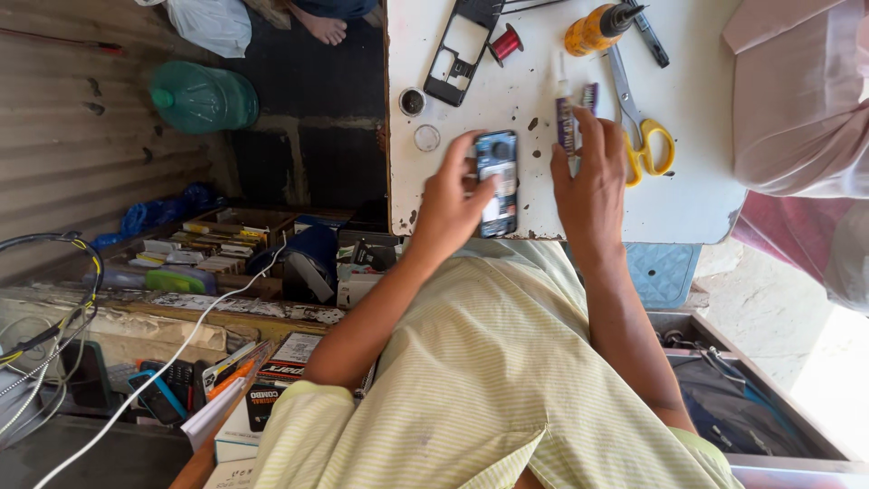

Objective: The person uses a soldering iron and tweezers to work on a small component, then cleans a disassembled phone's motherboard with a toothbrush and liquid. The person then returns to soldering the phone's motherboard.

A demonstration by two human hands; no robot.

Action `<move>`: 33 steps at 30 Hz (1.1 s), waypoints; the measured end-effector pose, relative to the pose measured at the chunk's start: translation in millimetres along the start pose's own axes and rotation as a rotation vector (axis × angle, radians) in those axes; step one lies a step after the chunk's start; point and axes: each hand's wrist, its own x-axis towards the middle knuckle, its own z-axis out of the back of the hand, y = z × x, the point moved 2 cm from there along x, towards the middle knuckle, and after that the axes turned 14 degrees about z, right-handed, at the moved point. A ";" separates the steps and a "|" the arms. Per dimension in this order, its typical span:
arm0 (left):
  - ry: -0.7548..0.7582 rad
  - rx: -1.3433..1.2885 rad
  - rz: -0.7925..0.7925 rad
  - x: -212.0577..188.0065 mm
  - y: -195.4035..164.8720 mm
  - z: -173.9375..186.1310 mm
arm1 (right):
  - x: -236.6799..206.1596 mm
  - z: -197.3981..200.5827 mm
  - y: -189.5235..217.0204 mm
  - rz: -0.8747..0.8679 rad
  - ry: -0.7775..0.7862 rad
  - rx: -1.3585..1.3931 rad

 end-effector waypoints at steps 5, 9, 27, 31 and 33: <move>-0.170 0.039 -0.189 8.5 -12.1 -35.1 | -4.9 8.5 -10.4 0.001 0.016 0.035; -0.249 0.147 -0.231 9.9 -17.3 -43.3 | -14.0 10.9 -10.1 0.103 0.001 -0.068; -0.564 -0.108 -0.218 -46.8 -29.5 105.1 | -63.0 39.1 -18.1 -0.034 -0.182 0.270; -0.608 -0.128 -0.184 -42.7 -24.6 123.8 | -72.3 44.9 -32.1 -0.090 -0.270 0.288; -0.587 -0.146 -0.193 -42.4 -25.6 124.4 | -73.3 48.6 -38.8 -0.117 -0.304 0.291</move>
